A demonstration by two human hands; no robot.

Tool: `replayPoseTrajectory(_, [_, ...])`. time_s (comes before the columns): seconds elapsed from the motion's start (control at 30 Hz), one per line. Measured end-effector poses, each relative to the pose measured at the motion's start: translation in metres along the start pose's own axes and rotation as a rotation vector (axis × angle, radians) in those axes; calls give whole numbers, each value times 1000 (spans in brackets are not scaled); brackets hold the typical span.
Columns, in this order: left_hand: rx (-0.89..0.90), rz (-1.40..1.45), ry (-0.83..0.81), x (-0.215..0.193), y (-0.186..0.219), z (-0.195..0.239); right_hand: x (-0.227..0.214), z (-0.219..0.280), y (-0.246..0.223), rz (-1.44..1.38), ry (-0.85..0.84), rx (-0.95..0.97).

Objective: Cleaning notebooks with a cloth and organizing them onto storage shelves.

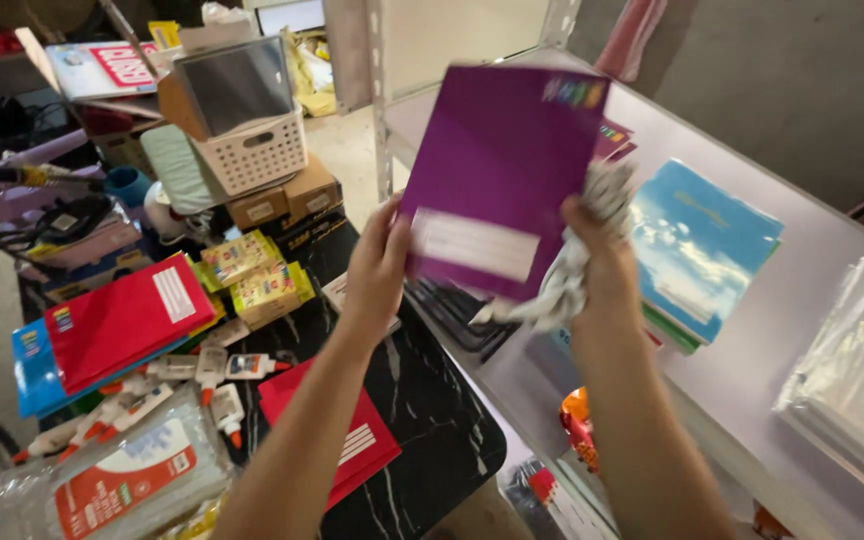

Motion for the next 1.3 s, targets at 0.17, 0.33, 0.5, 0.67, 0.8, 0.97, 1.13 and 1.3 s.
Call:
replayPoseTrajectory(0.17, [250, -290, 7, 59, 53, -105, 17, -46, -74, 66, 23, -166])
replayPoseTrajectory(0.33, [423, -540, 91, 109, 38, -168, -6, -105, -78, 411, 27, -386])
replayPoseTrajectory(0.5, [491, -923, 332, 123, 4, -172, -26, -121, -49, 1161, 10, -606])
replayPoseTrajectory(0.67, [450, -679, 184, 120, -90, -219, -33, -121, -21, 1549, -147, -703])
replayPoseTrajectory(0.8, [387, -640, 151, 116, -105, -230, -27, -122, -19, 1540, -167, -707])
replayPoseTrajectory(0.97, [461, -437, 234, 67, -100, -211, -96, -206, 10, 1594, -173, -681])
replayPoseTrajectory(1.13, [422, -129, 395, -66, -68, -55, -49, -141, 106, 1414, -464, -611])
replayPoseTrajectory(1.3, [45, -857, 654, -189, -180, 152, 3, -51, 211, 1163, -764, -453])
Point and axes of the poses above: each hand's wrist, its own z-axis away from the middle knuckle, its own x-axis out of the palm, y = z × x, the point moved 4 cm from there along -z, towards the middle knuckle, and after that the axes turned 1 degree about y, right-handed, at the moved point
